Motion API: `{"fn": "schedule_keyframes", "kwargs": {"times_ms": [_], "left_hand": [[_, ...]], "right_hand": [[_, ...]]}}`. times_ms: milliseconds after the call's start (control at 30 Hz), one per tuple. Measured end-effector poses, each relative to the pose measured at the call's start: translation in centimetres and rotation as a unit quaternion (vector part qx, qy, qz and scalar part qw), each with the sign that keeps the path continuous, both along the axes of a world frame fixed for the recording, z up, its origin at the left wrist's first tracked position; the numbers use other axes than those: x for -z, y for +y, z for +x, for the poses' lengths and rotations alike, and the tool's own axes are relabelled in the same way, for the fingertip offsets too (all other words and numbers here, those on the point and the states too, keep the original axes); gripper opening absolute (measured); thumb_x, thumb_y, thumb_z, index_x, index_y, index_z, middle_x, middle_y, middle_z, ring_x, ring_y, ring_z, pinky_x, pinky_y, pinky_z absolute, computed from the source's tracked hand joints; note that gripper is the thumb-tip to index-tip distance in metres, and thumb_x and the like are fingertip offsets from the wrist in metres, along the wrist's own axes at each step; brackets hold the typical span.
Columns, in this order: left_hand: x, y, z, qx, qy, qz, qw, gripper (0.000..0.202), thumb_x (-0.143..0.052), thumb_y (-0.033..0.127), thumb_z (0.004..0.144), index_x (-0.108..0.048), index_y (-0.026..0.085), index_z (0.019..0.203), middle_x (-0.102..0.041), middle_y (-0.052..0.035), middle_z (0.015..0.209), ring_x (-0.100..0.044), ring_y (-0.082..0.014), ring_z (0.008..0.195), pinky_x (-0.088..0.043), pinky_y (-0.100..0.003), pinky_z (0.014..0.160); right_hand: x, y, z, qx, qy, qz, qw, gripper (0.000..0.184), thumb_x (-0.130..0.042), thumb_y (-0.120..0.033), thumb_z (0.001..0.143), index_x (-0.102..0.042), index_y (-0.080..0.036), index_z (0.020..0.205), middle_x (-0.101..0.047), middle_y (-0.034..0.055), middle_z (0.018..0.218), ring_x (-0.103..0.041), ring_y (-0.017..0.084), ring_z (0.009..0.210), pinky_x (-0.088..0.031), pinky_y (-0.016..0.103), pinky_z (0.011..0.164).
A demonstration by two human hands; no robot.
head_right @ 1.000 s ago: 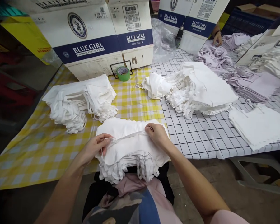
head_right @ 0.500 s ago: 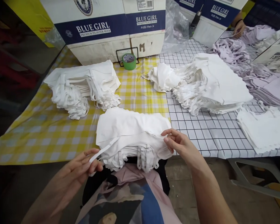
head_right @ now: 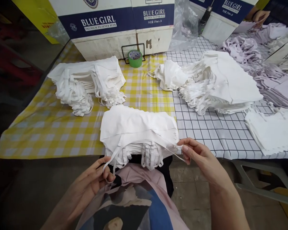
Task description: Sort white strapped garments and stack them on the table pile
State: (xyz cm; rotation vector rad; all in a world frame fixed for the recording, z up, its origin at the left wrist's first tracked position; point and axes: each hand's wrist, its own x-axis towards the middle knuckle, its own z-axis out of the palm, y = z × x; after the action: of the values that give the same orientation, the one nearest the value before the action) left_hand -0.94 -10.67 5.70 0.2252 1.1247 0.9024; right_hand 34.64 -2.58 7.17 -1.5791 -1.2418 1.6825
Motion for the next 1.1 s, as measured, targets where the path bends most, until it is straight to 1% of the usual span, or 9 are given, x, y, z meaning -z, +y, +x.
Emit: {"fn": "schedule_keyframes", "kwargs": {"times_ms": [100, 300, 500, 633, 733, 833, 967, 1033, 1100], "left_hand": [[0.4, 0.0, 0.4, -0.007, -0.002, 0.010, 1.000, 0.033, -0.049, 0.023, 0.087, -0.045, 0.020, 0.120, -0.054, -0.0017, 0.076, -0.057, -0.0169, 0.078, -0.044, -0.035, 0.079], [0.7, 0.0, 0.3, -0.015, -0.014, 0.045, 0.999, 0.030, -0.047, 0.021, 0.088, -0.046, 0.024, 0.117, -0.053, -0.0013, 0.077, -0.056, -0.0173, 0.080, -0.043, -0.037, 0.082], [0.9, -0.2, 0.1, -0.001, 0.008, 0.042, 0.999, 0.032, -0.051, 0.023, 0.085, -0.049, 0.024, 0.117, -0.054, -0.0021, 0.078, -0.057, -0.0176, 0.080, -0.044, -0.036, 0.083], [1.1, 0.1, 0.0, 0.005, 0.024, 0.033, 0.999, 0.034, -0.056, 0.028, 0.081, -0.052, 0.024, 0.114, -0.056, -0.0025, 0.078, -0.057, -0.0188, 0.080, -0.047, -0.036, 0.081], [1.1, 0.3, -0.3, 0.012, 0.057, 0.025, 0.998, 0.036, -0.059, 0.034, 0.078, -0.055, 0.023, 0.112, -0.058, -0.0030, 0.077, -0.057, -0.0190, 0.077, -0.049, -0.034, 0.076], [1.2, 0.7, -0.7, 0.040, 0.109, 0.012, 0.993, 0.044, -0.061, 0.039, 0.075, -0.055, 0.022, 0.115, -0.061, -0.0042, 0.077, -0.059, -0.0204, 0.077, -0.051, -0.034, 0.075], [1.7, 1.4, -1.8, 0.095, 0.186, 0.009, 0.978, 0.049, -0.060, 0.049, 0.074, -0.057, 0.023, 0.115, -0.065, -0.0068, 0.088, -0.061, -0.0246, 0.090, -0.050, -0.035, 0.083], [2.2, 2.1, -3.0, 0.125, 0.236, 0.031, 0.963, 0.048, -0.060, 0.052, 0.072, -0.061, 0.024, 0.111, -0.066, -0.0065, 0.091, -0.060, -0.0251, 0.095, -0.050, -0.034, 0.085], [2.8, 2.9, -4.7, 0.173, 0.300, 0.058, 0.936, 0.048, -0.063, 0.053, 0.070, -0.062, 0.024, 0.109, -0.067, -0.0058, 0.091, -0.061, -0.0250, 0.097, -0.050, -0.032, 0.083]], "right_hand": [[0.0, -0.2, 0.0, -0.001, -0.010, -0.003, 1.000, 0.022, -0.051, -0.040, 0.089, -0.057, -0.024, 0.102, -0.046, -0.0027, 0.063, -0.043, 0.011, 0.055, -0.035, 0.025, 0.056], [-0.1, -0.2, -0.4, -0.003, -0.020, -0.003, 1.000, 0.021, -0.051, -0.040, 0.089, -0.057, -0.024, 0.102, -0.046, -0.0029, 0.064, -0.043, 0.010, 0.056, -0.035, 0.025, 0.057], [0.0, -0.1, -0.9, -0.004, -0.013, 0.007, 1.000, 0.022, -0.051, -0.039, 0.089, -0.056, -0.022, 0.101, -0.045, -0.0036, 0.062, -0.042, 0.010, 0.053, -0.034, 0.025, 0.056], [-0.1, 0.1, -1.1, -0.004, -0.002, 0.021, 1.000, 0.022, -0.051, -0.039, 0.089, -0.056, -0.021, 0.101, -0.044, -0.0046, 0.060, -0.043, 0.009, 0.050, -0.035, 0.025, 0.056], [-0.3, 0.2, -1.3, -0.012, 0.024, 0.024, 0.999, 0.022, -0.050, -0.039, 0.090, -0.055, -0.020, 0.100, -0.043, -0.0055, 0.058, -0.045, 0.009, 0.049, -0.035, 0.024, 0.054], [-0.6, 0.2, -1.7, -0.039, 0.051, 0.015, 0.998, 0.023, -0.052, -0.040, 0.088, -0.055, -0.020, 0.100, -0.046, -0.0051, 0.059, -0.049, 0.009, 0.049, -0.037, 0.024, 0.052], [-0.9, 0.4, -2.4, -0.099, 0.072, -0.014, 0.992, 0.026, -0.053, -0.042, 0.087, -0.054, -0.019, 0.100, -0.051, -0.0033, 0.062, -0.055, 0.011, 0.053, -0.039, 0.024, 0.053], [-1.0, 0.6, -2.6, -0.115, 0.067, -0.020, 0.991, 0.027, -0.053, -0.042, 0.087, -0.054, -0.019, 0.100, -0.053, -0.0027, 0.062, -0.056, 0.012, 0.055, -0.039, 0.024, 0.054], [-1.0, 0.8, -2.8, -0.122, 0.051, -0.020, 0.991, 0.027, -0.052, -0.042, 0.087, -0.054, -0.019, 0.101, -0.054, -0.0022, 0.063, -0.057, 0.013, 0.057, -0.039, 0.024, 0.054]]}}
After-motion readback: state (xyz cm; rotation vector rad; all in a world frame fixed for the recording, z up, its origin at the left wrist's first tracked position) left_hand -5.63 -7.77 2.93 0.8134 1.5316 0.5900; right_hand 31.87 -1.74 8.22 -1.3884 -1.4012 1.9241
